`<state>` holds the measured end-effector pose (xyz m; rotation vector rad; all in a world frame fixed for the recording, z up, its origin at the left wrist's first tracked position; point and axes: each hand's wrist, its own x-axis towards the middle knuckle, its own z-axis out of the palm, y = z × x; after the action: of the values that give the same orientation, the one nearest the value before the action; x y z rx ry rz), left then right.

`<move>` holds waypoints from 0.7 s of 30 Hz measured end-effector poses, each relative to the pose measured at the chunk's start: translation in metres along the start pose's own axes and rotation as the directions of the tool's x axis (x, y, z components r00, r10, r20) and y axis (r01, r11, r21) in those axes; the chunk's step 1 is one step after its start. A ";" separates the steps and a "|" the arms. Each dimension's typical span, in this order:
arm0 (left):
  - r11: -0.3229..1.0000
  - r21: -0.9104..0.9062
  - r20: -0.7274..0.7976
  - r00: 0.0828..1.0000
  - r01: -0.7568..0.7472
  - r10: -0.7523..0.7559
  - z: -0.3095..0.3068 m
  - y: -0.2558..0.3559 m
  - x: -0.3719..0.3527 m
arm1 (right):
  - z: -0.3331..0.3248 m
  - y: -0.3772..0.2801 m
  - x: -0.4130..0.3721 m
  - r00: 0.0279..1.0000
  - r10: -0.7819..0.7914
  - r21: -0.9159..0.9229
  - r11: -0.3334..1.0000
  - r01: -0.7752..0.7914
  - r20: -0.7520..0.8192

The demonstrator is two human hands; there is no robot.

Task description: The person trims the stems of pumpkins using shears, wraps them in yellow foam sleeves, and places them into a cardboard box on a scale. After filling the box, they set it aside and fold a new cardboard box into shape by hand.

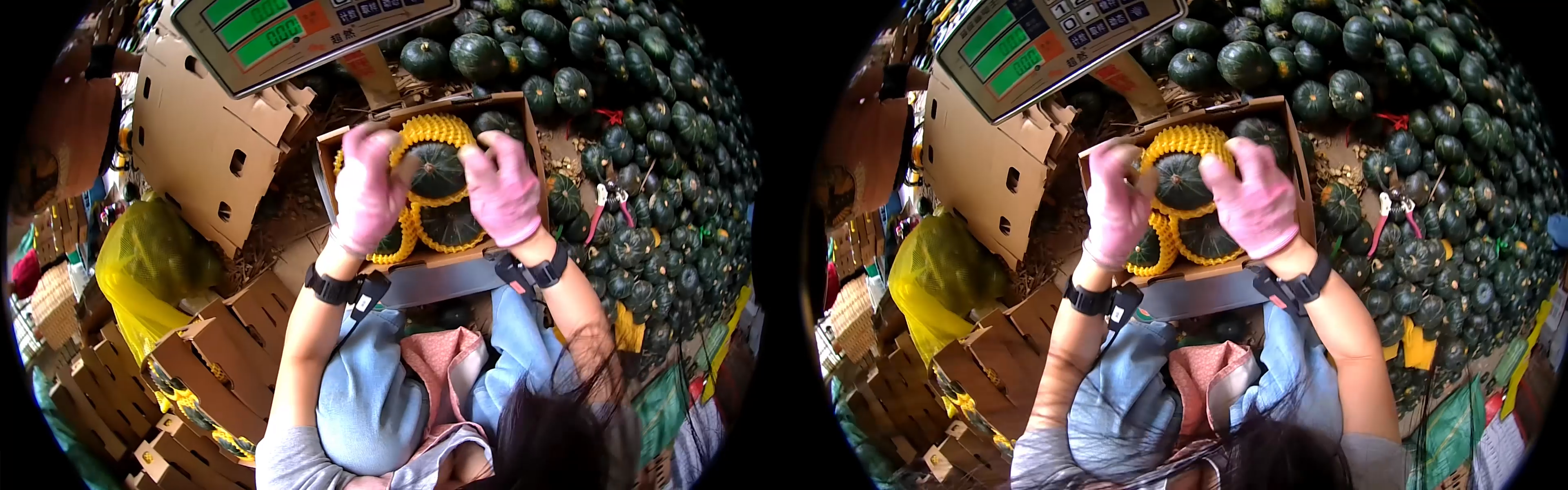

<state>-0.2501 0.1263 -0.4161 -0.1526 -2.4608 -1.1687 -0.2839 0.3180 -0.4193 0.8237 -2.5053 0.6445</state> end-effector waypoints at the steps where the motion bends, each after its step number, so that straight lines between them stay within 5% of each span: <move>1: 0.998 0.067 0.133 0.991 -0.016 0.006 -0.004 0.009 0.000 | -0.003 -0.005 -0.004 0.998 0.019 -0.038 0.999 -0.017 0.053; 2: 0.990 0.133 0.258 0.966 -0.041 0.005 -0.007 0.017 0.002 | -0.005 -0.008 -0.004 0.994 0.034 -0.077 0.997 -0.026 0.105; 5: 0.992 -0.074 0.277 0.958 0.100 -0.076 -0.001 0.008 0.010 | 0.001 -0.013 0.003 0.957 0.223 0.024 0.973 -0.232 0.186; 12: 0.832 -0.336 0.519 0.824 0.442 -0.228 -0.006 -0.016 0.005 | 0.008 -0.010 0.012 0.934 0.288 0.130 0.939 -0.320 0.213; 14: 0.606 -0.557 0.515 0.809 0.568 -0.284 -0.008 0.002 0.003 | -0.009 -0.010 0.016 0.837 0.382 0.262 0.826 -0.499 0.391; 16: 0.454 -0.727 0.452 0.857 0.515 -0.249 -0.002 0.025 -0.005 | -0.033 -0.012 0.016 0.821 0.367 0.324 0.787 -0.525 0.438; 18: 0.469 -0.757 0.459 0.881 0.455 -0.114 -0.002 0.049 0.000 | -0.041 0.003 0.008 0.881 0.316 0.350 0.829 -0.437 0.353; 19: 0.573 -0.663 0.482 0.860 0.481 -0.164 -0.004 0.051 0.006 | -0.047 0.011 0.005 0.932 0.258 0.321 0.887 -0.334 0.255; 20: 0.841 -0.462 0.357 0.927 0.281 -0.114 0.007 0.040 0.005 | -0.055 0.018 0.002 0.969 0.191 0.282 0.932 -0.230 0.157; 21: 0.973 -0.203 0.319 0.947 0.107 -0.038 0.012 0.040 -0.001 | -0.065 0.023 -0.002 0.958 0.254 0.329 0.901 -0.284 0.129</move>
<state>-0.2421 0.1614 -0.3950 -0.3362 -2.6179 -1.5522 -0.2811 0.3710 -0.3752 0.6291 -2.6473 1.1944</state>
